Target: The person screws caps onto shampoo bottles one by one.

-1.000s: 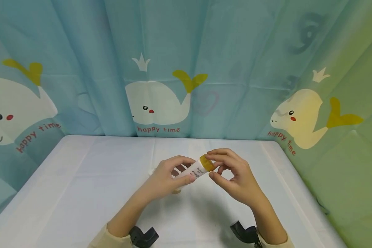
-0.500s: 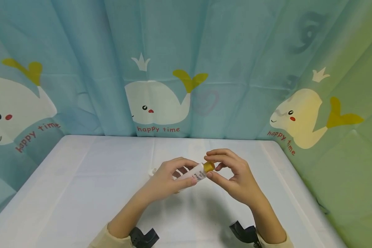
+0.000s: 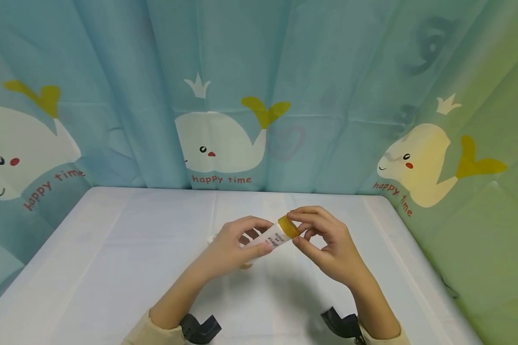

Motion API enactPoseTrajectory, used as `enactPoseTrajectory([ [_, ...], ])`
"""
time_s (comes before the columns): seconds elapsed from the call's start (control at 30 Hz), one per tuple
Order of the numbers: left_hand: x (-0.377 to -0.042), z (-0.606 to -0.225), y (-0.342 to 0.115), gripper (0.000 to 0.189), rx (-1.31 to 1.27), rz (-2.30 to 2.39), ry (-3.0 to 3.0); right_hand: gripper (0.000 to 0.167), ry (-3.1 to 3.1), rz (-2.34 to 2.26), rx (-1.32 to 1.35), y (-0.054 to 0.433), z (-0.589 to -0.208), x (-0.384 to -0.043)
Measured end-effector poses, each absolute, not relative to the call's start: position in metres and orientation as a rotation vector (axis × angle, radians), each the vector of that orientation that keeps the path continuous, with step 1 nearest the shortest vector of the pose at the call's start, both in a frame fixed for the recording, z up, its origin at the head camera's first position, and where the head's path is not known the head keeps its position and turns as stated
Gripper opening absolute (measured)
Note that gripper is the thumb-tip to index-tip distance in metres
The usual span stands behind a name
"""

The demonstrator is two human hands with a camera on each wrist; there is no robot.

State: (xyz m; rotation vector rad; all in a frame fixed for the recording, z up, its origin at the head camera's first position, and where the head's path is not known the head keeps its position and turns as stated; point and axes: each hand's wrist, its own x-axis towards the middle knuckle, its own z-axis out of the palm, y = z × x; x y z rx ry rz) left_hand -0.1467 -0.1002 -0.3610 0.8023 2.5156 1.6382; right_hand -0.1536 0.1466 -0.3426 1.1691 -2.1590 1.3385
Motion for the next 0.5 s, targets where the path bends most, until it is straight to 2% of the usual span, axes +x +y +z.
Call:
enactPoseTrajectory([
  [0.3,-0.1491,-0.3615,-0.1035,0.033,0.883,1.677,2.288,0.049,-2.113,1.375,1.337,0.1531,-0.3442,-0.1590],
  [0.5,-0.1521,-0.3660,-0.1028,0.032,1.016,1.718,2.175,0.035,-1.974,1.501,1.475,0.1531,-0.3480,-0.1617],
])
